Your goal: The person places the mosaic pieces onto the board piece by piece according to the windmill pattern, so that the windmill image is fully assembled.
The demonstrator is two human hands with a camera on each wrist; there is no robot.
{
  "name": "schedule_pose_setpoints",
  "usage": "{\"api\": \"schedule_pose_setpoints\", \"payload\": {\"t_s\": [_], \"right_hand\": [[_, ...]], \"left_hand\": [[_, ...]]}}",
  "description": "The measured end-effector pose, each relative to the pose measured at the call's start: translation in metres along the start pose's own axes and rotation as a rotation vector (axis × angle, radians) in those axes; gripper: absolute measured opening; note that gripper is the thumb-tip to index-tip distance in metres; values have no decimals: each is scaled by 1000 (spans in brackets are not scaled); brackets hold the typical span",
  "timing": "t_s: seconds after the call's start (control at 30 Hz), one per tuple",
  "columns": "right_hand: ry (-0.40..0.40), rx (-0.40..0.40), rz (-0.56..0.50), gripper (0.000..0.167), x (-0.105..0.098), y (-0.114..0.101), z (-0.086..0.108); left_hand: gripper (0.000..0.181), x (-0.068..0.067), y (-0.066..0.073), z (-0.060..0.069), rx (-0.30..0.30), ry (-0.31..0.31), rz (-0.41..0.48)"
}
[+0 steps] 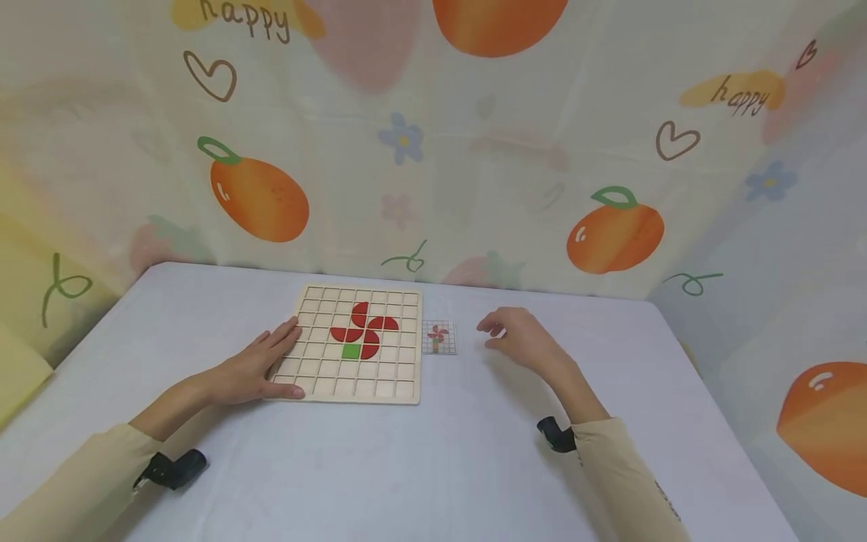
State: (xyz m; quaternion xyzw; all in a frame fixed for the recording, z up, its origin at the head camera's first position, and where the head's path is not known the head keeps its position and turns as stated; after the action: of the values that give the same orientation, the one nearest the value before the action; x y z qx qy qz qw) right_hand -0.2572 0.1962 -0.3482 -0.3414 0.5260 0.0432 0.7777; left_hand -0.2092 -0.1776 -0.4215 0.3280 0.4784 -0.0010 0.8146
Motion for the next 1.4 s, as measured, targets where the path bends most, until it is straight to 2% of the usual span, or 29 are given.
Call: {"api": "schedule_pose_setpoints", "payload": {"t_s": [0.23, 0.5, 0.67, 0.87, 1.0, 1.27, 1.4], "right_hand": [[-19, 25, 5, 25, 2, 23, 15], [24, 76, -18, 24, -2, 50, 29], [64, 165, -33, 32, -4, 73, 36], [52, 298, -34, 37, 1, 91, 48], [54, 344, -46, 36, 5, 98, 54], [118, 322, -66, 26, 3, 100, 55], [161, 260, -69, 21, -1, 95, 55]], "left_hand": [[119, 0, 0, -1, -9, -4, -1], [118, 0, -1, 0, -10, -3, -10], [118, 0, -1, 0, -7, -3, -8], [119, 0, -3, 0, -1, -2, -3], [119, 1, -4, -1, -1, -2, -6], [118, 0, -3, 0, 1, 1, -3], [118, 0, -1, 1, 7, 5, 6]]}}
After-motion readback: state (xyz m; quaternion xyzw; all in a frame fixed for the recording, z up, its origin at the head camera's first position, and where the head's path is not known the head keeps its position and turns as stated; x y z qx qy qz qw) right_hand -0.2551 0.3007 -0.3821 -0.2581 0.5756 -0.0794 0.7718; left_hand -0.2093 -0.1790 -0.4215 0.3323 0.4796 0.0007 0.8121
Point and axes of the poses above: each hand's wrist, its own z-axis away from the middle knuckle, its own x-axis out of the palm, y = z × x, the point moved 7 cm from there along -z, towards the middle knuckle, and after that the axes turned 15 degrees about -y, right-handed, at the moved point
